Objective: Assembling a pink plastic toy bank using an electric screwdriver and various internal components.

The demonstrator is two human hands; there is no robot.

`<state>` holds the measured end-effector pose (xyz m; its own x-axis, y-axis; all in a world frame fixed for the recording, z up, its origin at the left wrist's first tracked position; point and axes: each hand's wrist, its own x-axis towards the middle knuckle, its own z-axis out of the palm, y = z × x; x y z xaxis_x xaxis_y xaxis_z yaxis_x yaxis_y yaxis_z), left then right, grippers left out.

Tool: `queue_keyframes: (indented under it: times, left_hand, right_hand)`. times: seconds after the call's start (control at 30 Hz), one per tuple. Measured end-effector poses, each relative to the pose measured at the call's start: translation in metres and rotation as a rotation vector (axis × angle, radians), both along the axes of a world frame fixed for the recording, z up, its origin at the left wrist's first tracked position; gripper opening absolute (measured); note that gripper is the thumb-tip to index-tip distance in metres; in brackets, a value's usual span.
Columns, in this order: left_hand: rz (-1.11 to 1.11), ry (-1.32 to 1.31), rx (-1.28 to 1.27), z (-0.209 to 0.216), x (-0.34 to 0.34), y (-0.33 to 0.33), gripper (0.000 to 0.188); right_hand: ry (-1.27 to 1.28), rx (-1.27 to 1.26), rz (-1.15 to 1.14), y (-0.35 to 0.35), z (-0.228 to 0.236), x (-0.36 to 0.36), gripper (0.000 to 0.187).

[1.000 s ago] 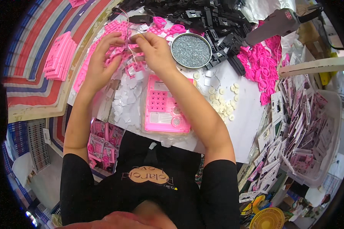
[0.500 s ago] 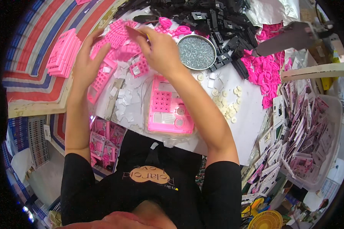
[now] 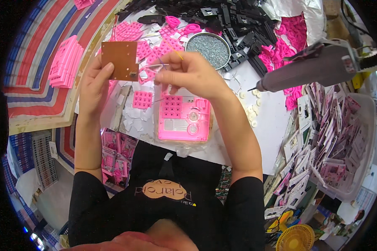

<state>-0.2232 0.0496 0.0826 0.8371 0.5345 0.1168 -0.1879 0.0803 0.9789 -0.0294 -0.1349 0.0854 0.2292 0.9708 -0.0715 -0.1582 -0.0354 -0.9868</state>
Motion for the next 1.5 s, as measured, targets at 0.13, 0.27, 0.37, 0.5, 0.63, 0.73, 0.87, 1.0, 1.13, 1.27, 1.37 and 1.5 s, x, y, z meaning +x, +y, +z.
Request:
queue_keyframes:
  times: [0.13, 0.27, 0.37, 0.5, 0.63, 0.73, 0.87, 1.0, 1.13, 1.27, 1.37, 1.5]
  left_hand:
    - [0.032, -0.081, -0.148, -0.003, -0.006, -0.017, 0.026]
    - [-0.243, -0.217, -0.386, -0.024, -0.017, -0.003, 0.033]
    - [-0.213, -0.243, -0.48, -0.029, -0.014, -0.017, 0.039]
    - [-0.142, -0.228, -0.565, -0.032, -0.009, -0.034, 0.047]
    - [-0.159, -0.25, -0.61, -0.032, -0.008, -0.043, 0.046]
    - [-0.212, -0.278, -0.61, -0.039, -0.01, -0.042, 0.043]
    - [-0.076, -0.225, -0.481, -0.035, -0.012, -0.044, 0.042]
    - [-0.086, -0.189, -0.32, -0.031, -0.018, -0.042, 0.04]
    - [-0.111, -0.072, -0.27, -0.017, -0.017, -0.059, 0.039]
    - [-0.138, 0.02, -0.069, -0.015, -0.032, -0.063, 0.035]
    - [-0.154, 0.156, 0.168, -0.01, -0.046, -0.072, 0.023]
    - [-0.293, 0.177, 0.427, -0.018, -0.055, -0.085, 0.022]
  right_hand:
    - [0.013, -0.03, -0.066, -0.026, -0.003, -0.008, 0.028]
    - [0.088, -0.009, -0.124, -0.04, -0.003, -0.016, 0.021]
    - [0.111, 0.002, -0.221, -0.041, -0.006, -0.027, 0.016]
    - [0.009, 0.042, -0.347, -0.032, -0.011, -0.042, 0.015]
    - [0.093, -0.051, -0.264, -0.032, -0.014, -0.047, 0.019]
    - [0.157, -0.143, -0.106, -0.02, -0.031, -0.049, 0.025]
    - [0.279, -0.082, -0.058, -0.018, -0.02, -0.045, 0.036]
    - [0.326, -0.004, 0.027, -0.025, 0.003, -0.038, 0.047]
    - [0.115, 0.027, -0.206, -0.037, 0.014, -0.052, 0.028]
    - [-0.055, -0.131, -0.397, -0.092, 0.023, -0.067, 0.019]
    - [-0.153, -0.398, -0.294, -0.169, 0.021, -0.066, 0.02]
    - [-1.132, -0.291, -0.492, -0.209, 0.02, -0.073, 0.035]
